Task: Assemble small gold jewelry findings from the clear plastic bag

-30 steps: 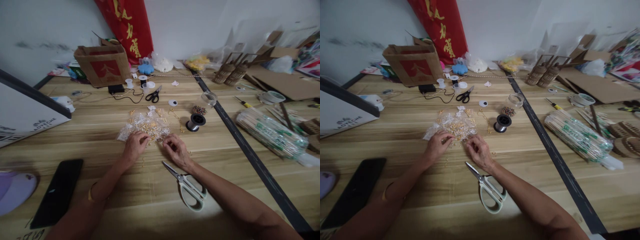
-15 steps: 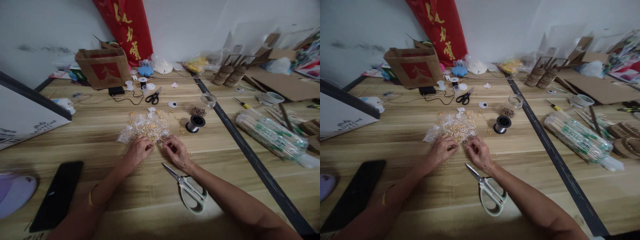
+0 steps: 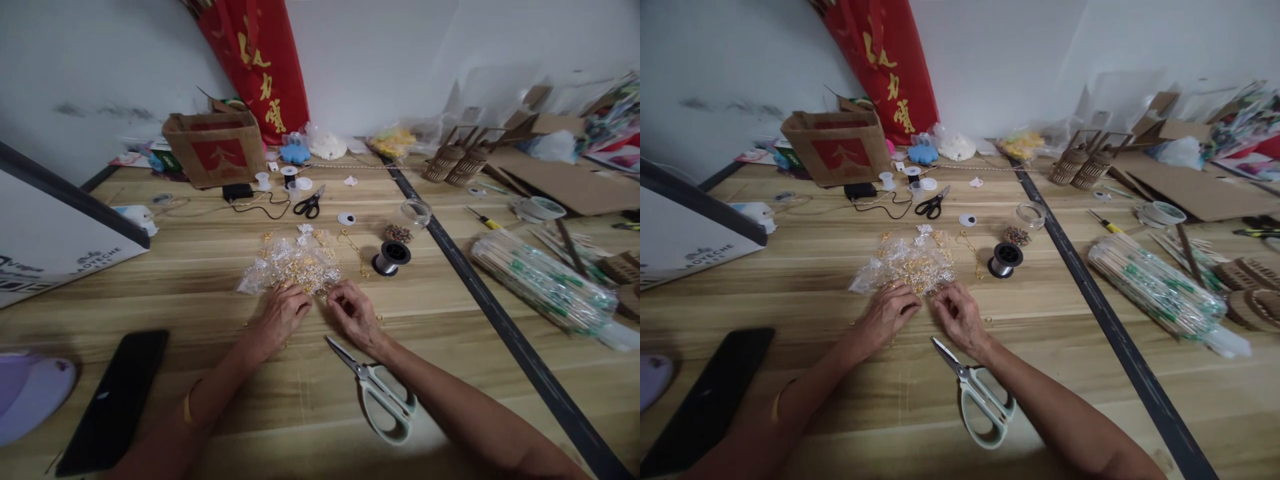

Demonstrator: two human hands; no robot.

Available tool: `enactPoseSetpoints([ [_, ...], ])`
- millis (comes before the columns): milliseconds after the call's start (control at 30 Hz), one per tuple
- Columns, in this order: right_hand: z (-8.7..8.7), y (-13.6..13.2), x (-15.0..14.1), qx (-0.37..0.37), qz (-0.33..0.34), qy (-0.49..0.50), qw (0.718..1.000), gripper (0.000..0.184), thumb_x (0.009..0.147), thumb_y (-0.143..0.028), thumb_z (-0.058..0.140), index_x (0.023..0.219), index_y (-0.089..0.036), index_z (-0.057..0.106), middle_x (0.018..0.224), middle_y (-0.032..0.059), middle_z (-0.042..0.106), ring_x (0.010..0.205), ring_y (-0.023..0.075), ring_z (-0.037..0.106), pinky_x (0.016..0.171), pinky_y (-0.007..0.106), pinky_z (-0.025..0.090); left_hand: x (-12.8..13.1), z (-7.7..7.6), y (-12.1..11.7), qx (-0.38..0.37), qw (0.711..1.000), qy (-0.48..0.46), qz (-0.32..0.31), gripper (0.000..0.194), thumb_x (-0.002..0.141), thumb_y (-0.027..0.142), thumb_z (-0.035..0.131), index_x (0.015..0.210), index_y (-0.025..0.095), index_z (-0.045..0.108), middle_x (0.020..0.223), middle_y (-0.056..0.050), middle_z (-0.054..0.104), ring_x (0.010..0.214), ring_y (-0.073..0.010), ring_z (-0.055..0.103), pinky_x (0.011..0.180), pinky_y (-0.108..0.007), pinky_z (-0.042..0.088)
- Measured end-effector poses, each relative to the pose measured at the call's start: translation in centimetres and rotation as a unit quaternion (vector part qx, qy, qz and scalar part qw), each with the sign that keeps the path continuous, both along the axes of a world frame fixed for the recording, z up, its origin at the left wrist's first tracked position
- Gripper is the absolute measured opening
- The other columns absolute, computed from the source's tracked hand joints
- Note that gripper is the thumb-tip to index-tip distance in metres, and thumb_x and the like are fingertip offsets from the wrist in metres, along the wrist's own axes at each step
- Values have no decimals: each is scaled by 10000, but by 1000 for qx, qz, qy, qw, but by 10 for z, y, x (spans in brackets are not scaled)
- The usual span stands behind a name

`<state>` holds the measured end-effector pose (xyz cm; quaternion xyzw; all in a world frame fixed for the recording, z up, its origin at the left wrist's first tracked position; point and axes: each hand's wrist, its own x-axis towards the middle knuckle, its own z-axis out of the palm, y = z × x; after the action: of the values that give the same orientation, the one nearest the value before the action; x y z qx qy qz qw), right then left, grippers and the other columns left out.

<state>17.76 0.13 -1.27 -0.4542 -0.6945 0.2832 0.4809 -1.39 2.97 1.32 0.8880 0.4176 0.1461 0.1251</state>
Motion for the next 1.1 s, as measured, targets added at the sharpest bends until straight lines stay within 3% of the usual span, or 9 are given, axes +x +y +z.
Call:
enactPoseSetpoints([
  [1100,3,0,2,-18,-19,33,999,93,874,-213,542,790,-195,577,857,48,565,790,162,540,587,249,411,-4,-3,4,-16,1000,3,-13,165,892,180,552,763,164,655,793,-28,623,813,-183,552,815,-334,417],
])
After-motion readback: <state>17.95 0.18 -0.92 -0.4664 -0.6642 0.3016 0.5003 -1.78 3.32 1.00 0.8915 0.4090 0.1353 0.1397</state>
